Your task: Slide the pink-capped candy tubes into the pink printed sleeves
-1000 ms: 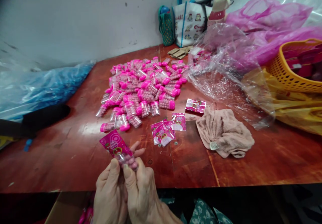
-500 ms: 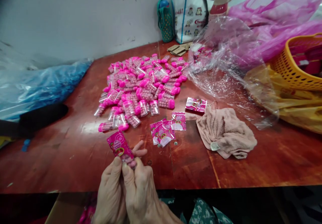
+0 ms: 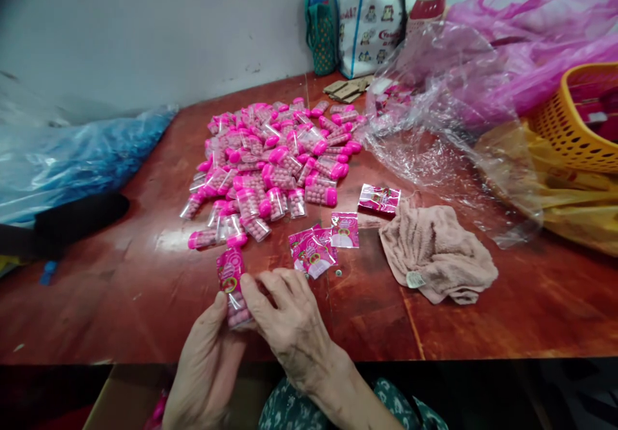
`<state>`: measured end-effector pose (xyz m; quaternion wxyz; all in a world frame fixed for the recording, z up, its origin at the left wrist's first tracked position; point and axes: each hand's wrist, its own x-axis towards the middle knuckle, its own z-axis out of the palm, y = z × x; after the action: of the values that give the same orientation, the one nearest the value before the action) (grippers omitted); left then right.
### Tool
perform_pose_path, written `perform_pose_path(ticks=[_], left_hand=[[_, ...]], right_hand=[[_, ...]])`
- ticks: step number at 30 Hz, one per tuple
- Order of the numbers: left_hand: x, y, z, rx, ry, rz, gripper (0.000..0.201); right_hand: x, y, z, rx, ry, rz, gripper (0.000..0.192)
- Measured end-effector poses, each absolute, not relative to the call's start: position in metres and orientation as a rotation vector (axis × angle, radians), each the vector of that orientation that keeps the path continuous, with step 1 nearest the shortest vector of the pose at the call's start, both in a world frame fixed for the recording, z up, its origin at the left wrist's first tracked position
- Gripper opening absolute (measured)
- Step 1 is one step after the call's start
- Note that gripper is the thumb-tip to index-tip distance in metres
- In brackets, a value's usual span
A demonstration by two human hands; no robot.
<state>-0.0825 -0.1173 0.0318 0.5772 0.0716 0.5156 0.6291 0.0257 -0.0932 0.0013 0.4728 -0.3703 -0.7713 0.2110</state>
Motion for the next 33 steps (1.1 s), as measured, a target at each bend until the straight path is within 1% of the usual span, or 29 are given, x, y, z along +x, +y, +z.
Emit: perform_pose_path(ticks=[4, 8, 13, 18, 22, 27, 33], left_hand=[[-0.079, -0.119, 0.030, 0.245, 1.255, 1.465, 0.014], [-0.075, -0.122, 0.030, 0.242, 1.318, 1.498, 0.017], [-0.073, -0.123, 0.031, 0.200, 1.296, 1.525, 0.016], [-0.079, -0.122, 0.031, 0.123, 1.206, 1.476, 0.015], [-0.079, -0.123, 0.032, 0.115, 1.245, 1.510, 0.016], [-0.071, -0.129, 0.029, 0.123, 1.276, 1.516, 0.017], [-0.074, -0.130, 0.028, 0.209, 1.251, 1.476, 0.013]], right_hand=[[0.022, -0.094, -0.003, -0.838, -1.742, 0.632, 0.042], [0.020, -0.095, 0.001, -0.854, -1.652, 0.755, 0.040], [0.023, -0.095, 0.007, -0.858, -1.665, 0.747, 0.037], [0.024, -0.097, 0.007, -0.818, -1.766, 0.877, 0.041], [0.021, -0.100, 0.006, -0.798, -1.764, 0.757, 0.041], [0.019, -0.105, 0.000, -0.883, -1.779, 0.579, 0.043], [0.019, -0.106, -0.005, -0.899, -1.765, 0.602, 0.041]])
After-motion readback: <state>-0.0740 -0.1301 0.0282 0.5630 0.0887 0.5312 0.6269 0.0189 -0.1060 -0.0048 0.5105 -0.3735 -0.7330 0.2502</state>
